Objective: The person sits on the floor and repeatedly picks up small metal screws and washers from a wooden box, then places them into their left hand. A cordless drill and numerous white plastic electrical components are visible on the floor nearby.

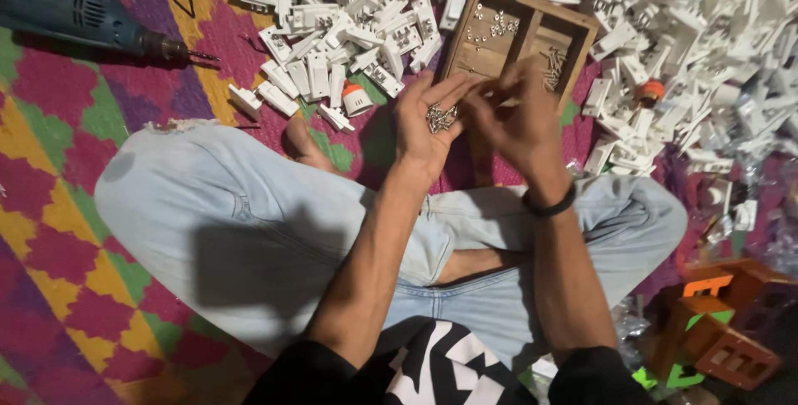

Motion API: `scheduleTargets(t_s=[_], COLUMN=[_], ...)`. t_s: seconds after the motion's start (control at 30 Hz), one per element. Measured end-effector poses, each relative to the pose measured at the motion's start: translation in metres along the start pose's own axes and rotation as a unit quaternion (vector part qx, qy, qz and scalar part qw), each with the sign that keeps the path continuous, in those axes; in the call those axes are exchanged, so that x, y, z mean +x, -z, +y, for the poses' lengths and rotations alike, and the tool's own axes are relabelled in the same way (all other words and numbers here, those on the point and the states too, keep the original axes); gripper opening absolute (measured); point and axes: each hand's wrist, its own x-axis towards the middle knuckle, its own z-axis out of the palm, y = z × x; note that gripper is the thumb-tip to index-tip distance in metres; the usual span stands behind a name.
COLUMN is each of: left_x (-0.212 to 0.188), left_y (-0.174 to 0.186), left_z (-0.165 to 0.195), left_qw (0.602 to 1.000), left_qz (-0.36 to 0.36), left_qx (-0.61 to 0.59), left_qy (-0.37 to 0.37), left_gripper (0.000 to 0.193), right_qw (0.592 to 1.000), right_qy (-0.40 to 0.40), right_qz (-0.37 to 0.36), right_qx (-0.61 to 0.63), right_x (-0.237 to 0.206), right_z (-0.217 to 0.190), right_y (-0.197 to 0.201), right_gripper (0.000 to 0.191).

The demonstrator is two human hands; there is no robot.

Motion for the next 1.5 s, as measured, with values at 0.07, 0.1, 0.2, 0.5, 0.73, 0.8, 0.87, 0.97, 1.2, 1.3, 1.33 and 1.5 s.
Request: scheduleTargets(t_s=[0.07, 0.1, 0.2, 0.5, 0.73, 0.8, 0.87, 0.97, 1.2, 1.3, 1.33, 1.5], left_x=[0.001, 0.002, 0.002, 0.005, 0.005, 0.004, 0.004, 0.003, 0.004, 0.004, 0.004, 0.004], left_y=[0.0, -0.001, -0.002, 0.001, -0.001, -0.001, -0.002, -0.003, -0.002, -0.001, -0.001, -0.001], left_z=[-0.001, -0.002, -0.003, -0.005, -0.004, -0.003, -0.002, -0.001, -0.003, -0.003, -0.002, -0.002], left_qw=[1.0, 1.0, 0.999, 0.999, 0.999, 0.999, 0.999, 0.999, 0.999, 0.997, 0.996, 0.998], left_qz=[0.005, 0.026, 0.042, 0.046, 0.03, 0.046, 0.05, 0.046, 0.043, 0.056, 0.061, 0.037], left_qx=[-0.005, 0.001, -0.003, 0.014, -0.018, 0.014, 0.014, -0.016, 0.028, 0.056, 0.061, 0.052], left_qy=[-0.007, -0.004, 0.004, 0.005, -0.005, 0.005, 0.002, -0.004, -0.016, -0.01, -0.007, -0.011], left_gripper=[0.069, 0.069, 0.069, 0.07, 0.069, 0.07, 0.07, 0.067, 0.062, 0.062, 0.062, 0.061], right_qw=[0.998, 0.997, 0.997, 0.996, 0.997, 0.998, 0.999, 0.993, 0.994, 0.993, 0.993, 0.992], right_qy=[0.029, 0.021, -0.012, -0.005, 0.02, 0.019, 0.003, -0.039, 0.025, 0.01, 0.003, -0.016], right_qz=[-0.008, 0.009, 0.025, 0.013, 0.014, -0.007, 0.005, 0.056, -0.033, -0.047, -0.048, -0.051], right_qx=[-0.053, -0.068, -0.068, -0.086, -0.066, -0.051, -0.053, -0.101, -0.103, -0.112, -0.112, -0.111], right_x=[0.003, 0.004, 0.006, 0.006, 0.008, 0.004, 0.004, 0.004, -0.002, 0.001, 0.002, 0.003], right_z=[-0.004, -0.005, -0.007, -0.006, 0.005, 0.011, 0.016, 0.018, -0.001, -0.004, -0.005, -0.007], right_y=[0.0, 0.001, 0.007, 0.002, 0.013, 0.017, 0.023, 0.037, 0.018, 0.009, 0.009, 0.013], right_gripper=[0.044, 0.043, 0.039, 0.039, 0.04, 0.039, 0.036, 0.028, 0.02, 0.022, 0.021, 0.016])
